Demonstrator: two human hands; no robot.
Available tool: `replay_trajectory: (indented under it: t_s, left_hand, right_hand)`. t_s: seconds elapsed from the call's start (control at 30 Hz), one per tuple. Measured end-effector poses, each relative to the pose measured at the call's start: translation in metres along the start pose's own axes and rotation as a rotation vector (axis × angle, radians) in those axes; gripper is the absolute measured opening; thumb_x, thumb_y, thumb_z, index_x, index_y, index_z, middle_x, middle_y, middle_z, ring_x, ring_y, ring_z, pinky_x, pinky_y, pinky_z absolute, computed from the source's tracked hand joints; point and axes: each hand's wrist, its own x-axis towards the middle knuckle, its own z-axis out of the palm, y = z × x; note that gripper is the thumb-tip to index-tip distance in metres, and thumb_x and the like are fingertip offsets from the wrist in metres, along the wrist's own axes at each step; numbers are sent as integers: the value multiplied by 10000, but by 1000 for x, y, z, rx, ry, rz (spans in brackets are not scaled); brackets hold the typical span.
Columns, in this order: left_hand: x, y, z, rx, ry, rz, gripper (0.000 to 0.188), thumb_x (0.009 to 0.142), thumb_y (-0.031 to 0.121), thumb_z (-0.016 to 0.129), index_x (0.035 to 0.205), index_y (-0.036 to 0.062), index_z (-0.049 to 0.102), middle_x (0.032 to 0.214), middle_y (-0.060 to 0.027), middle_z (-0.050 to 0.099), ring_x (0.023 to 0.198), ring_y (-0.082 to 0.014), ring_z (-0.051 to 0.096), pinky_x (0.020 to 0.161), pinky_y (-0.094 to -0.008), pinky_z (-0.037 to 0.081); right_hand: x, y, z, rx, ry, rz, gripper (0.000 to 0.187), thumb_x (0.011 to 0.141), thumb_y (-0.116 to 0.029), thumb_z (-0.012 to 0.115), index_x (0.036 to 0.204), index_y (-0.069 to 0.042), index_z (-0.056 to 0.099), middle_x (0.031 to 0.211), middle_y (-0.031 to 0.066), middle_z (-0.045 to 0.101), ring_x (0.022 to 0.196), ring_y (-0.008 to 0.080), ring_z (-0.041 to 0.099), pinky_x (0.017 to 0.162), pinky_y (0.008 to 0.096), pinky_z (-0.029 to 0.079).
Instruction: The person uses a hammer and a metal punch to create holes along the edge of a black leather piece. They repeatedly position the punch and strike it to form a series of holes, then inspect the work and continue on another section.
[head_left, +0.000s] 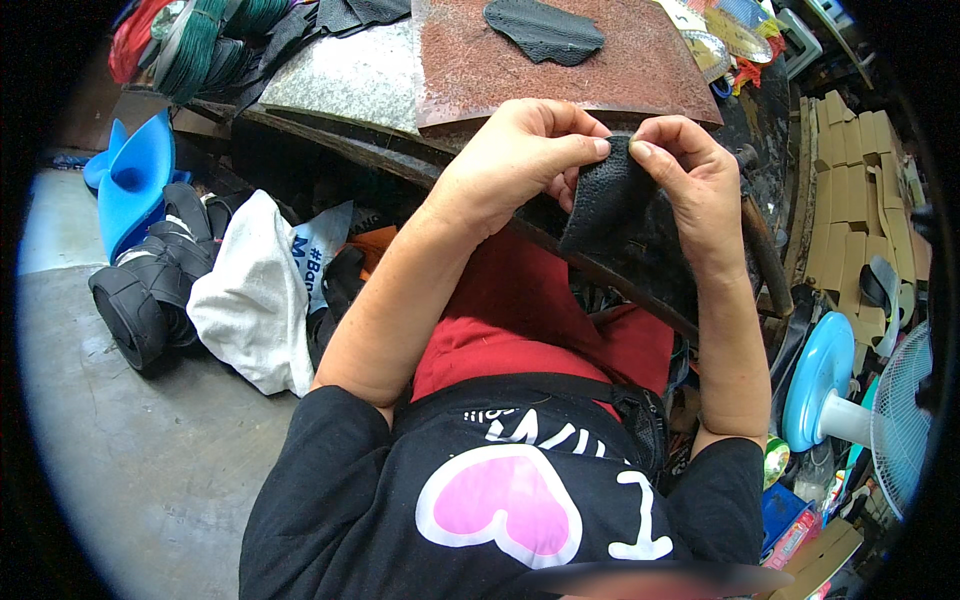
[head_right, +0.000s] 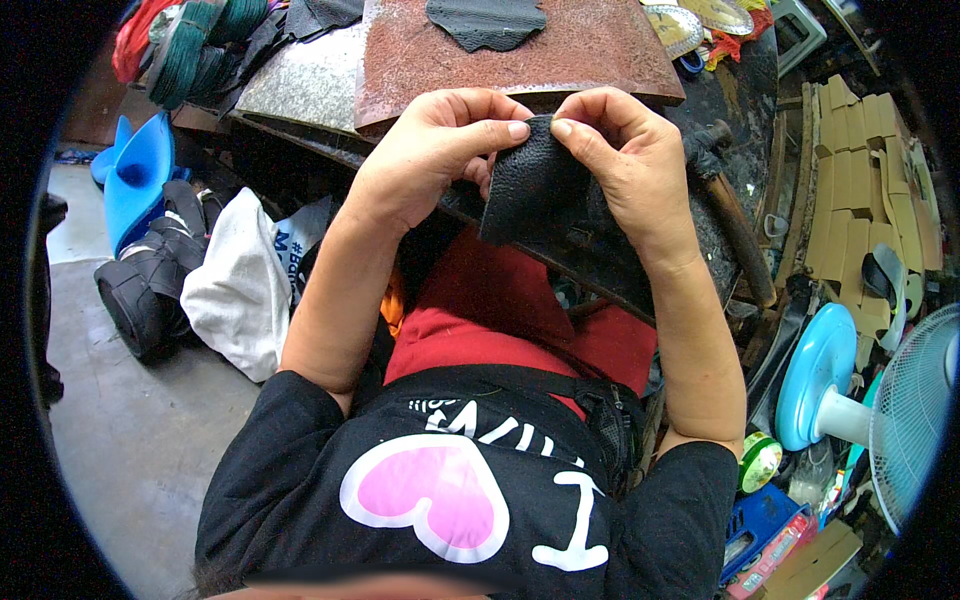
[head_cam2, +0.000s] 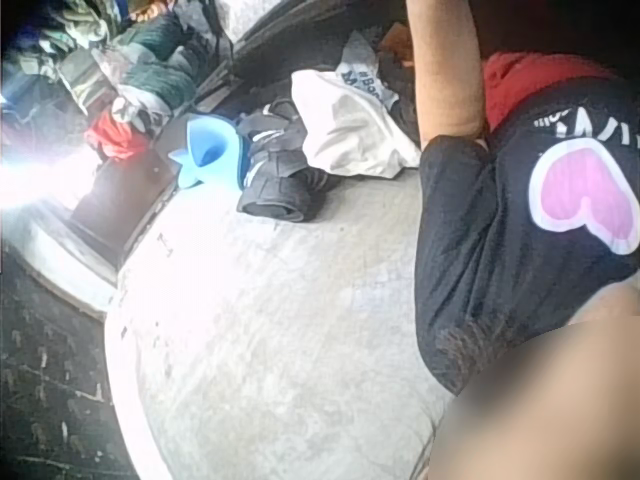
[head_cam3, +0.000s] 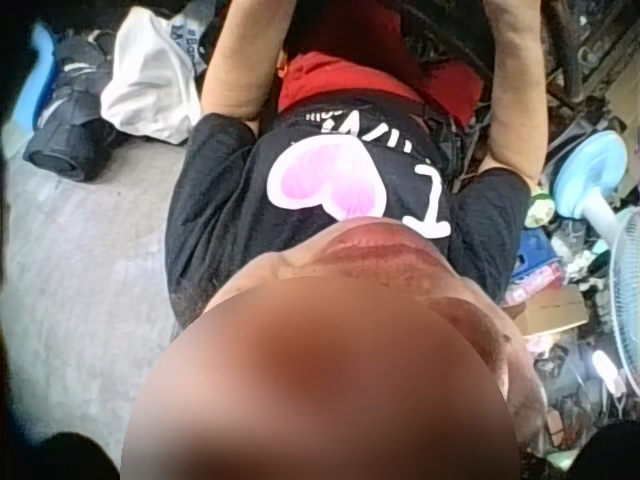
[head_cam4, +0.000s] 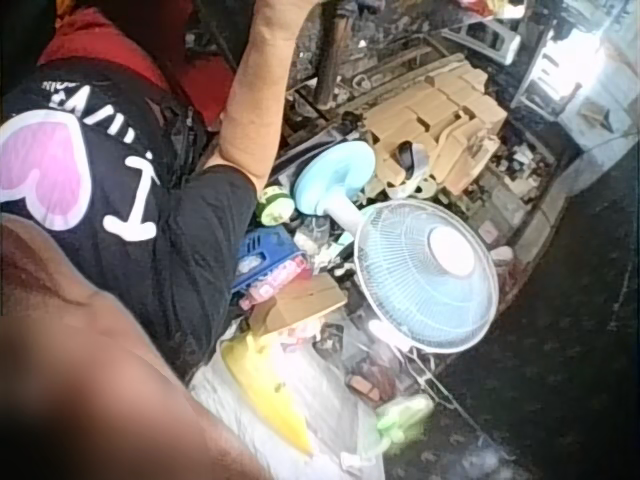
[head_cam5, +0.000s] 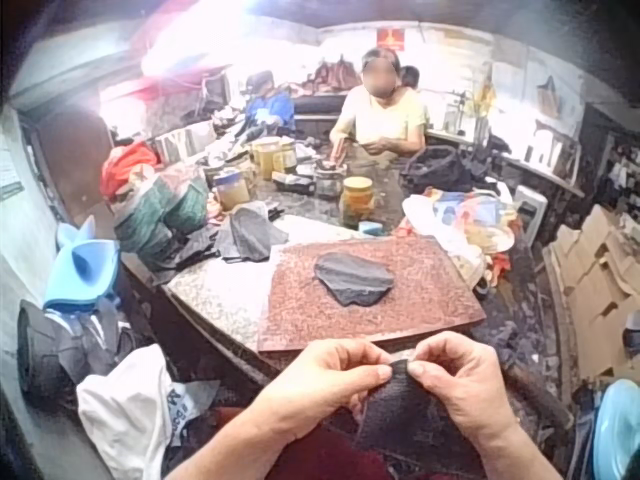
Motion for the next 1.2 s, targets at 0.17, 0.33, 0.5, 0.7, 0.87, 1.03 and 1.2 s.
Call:
replay_trajectory:
  t_s: [0.17, 0.33, 0.5, 0.7, 0.87, 1.03, 1.2]
  left_hand:
    - [1, 0, 1, -43, 14, -6, 218, 888, 154, 647, 1024, -15, 622, 797, -22, 636, 603, -65, 608, 525, -185, 507]
    - [0, 1, 3, -58, 8, 1, 220, 890, 155, 645, 1026, -17, 622, 792, -20, 635, 593, -63, 602, 519, -177, 496]
    - [-1, 1, 3, -36, 9, 10, 221, 889, 156, 646, 1023, -20, 626, 789, -21, 635, 588, -65, 600, 519, -177, 494]
    - [-1, 0, 3, -6, 5, 16, 233, 888, 159, 648, 1026, -28, 631, 793, -24, 638, 591, -67, 601, 519, -179, 496]
    - [-2, 0, 4, 2, 1, 14, 234, 883, 160, 653, 1025, -25, 637, 798, -19, 639, 601, -61, 598, 522, -177, 491]
    - [-2, 1, 5, 6, 8, 8, 221, 876, 160, 658, 1014, -12, 646, 798, -6, 638, 617, -48, 588, 531, -171, 480]
    - [-3, 2, 8, 28, 23, 28, 215, 865, 157, 667, 1008, -3, 657, 780, 14, 624, 626, -34, 561, 545, -160, 441]
  right_hand:
    - [5, 3, 1, -294, 44, -241, 65, 839, -64, 688, 890, -27, 674, 859, -14, 610, 759, 52, 548, 689, 194, 443]
    - [6, 5, 0, -337, 22, -295, 62, 824, -56, 699, 873, -32, 672, 863, -2, 593, 772, 64, 534, 700, 202, 435]
    - [7, 5, -2, -218, -44, -174, 71, 822, -54, 703, 877, -32, 663, 854, -14, 599, 771, 58, 532, 718, 200, 436]
    - [7, 3, -5, -16, -96, -6, 90, 834, -56, 701, 906, -37, 650, 853, -23, 615, 775, 41, 545, 730, 181, 442]
    - [7, 4, -4, 125, -86, 27, 151, 836, -71, 708, 961, -31, 633, 868, -9, 627, 786, 45, 566, 737, 184, 455]
    - [8, 2, -5, 148, -92, 133, 186, 835, -90, 711, 990, -25, 631, 884, 1, 633, 807, 54, 576, 759, 194, 465]
    - [6, -1, -7, 180, -111, 237, 182, 838, -116, 704, 975, -15, 640, 895, 18, 651, 814, 68, 591, 781, 209, 474]
